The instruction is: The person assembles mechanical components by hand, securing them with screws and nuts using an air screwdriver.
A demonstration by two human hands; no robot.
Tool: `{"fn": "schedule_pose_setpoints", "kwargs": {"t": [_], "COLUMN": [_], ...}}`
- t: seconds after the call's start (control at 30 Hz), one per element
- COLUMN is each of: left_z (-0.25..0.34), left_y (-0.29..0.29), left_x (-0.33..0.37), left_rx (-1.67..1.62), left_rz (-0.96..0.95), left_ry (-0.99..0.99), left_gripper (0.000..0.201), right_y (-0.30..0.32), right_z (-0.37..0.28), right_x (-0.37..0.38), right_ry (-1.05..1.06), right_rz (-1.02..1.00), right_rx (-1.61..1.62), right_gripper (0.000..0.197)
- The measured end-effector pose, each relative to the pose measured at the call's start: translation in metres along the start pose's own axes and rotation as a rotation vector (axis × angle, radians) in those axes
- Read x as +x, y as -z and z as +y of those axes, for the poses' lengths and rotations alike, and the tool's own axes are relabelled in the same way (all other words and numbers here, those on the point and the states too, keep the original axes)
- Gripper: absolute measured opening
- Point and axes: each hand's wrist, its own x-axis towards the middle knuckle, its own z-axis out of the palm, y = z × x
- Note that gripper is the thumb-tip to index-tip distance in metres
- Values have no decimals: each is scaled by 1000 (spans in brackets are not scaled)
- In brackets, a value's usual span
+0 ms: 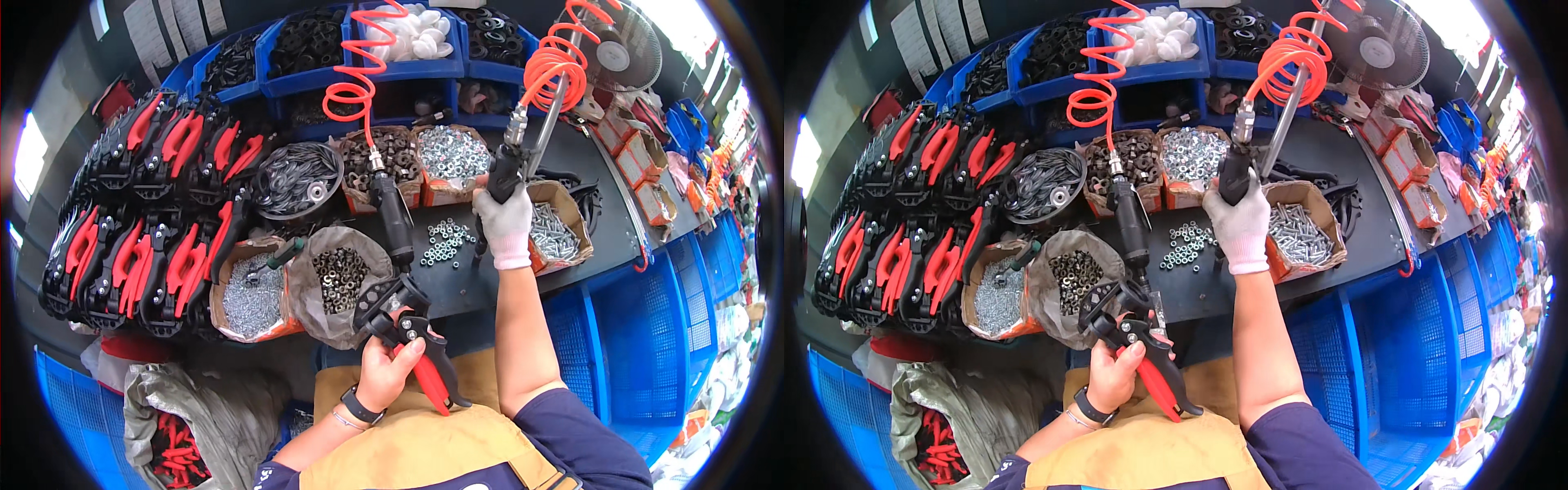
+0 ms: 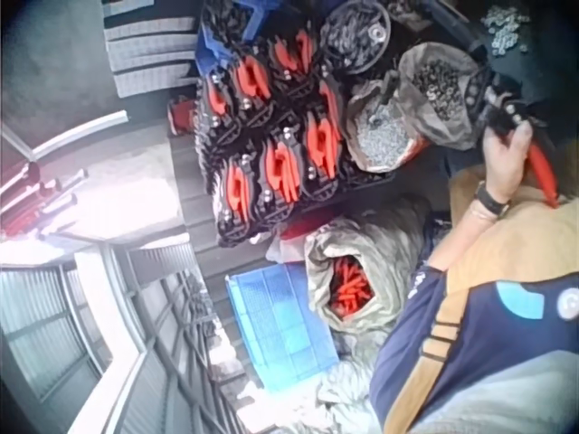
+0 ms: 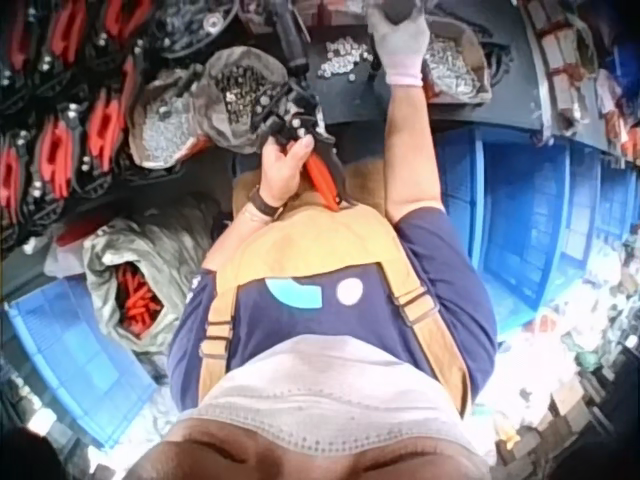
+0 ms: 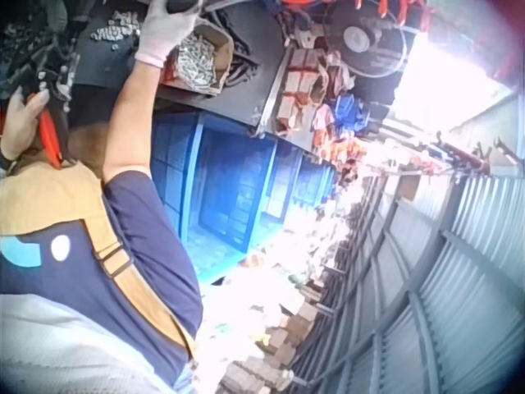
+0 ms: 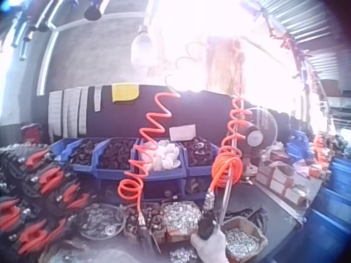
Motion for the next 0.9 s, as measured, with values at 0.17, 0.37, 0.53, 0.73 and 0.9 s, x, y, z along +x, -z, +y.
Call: {"fn": "schedule_pose_setpoints", "kwargs": {"t": [0.17,0.37,0.53,0.73,0.9], "left_z": [7,5,10,22,25], "left_y": [-4,-1,-6,-1,-4], "left_x": [-2,0,-2,-1,2], "left_rx": [-133,-118,-193,-393,-332], "left_rz": [8,39,-13,-8,-30], "left_ry": [28,25,27,88,83], "left_gripper": [45,44,46,46,48], "right_y": [15,5,-10,14,24], "right_z": [-6,-28,15,9,19], "right_x": [-28,9,14,-31,-52], "right_ry": [2,-133,44,566,625], "right_rz": [-60,-226,-157,-70,-173], "right_rx": [410,-306,-829,-814,-901], "right_gripper": [26,49,69,48,18]}}
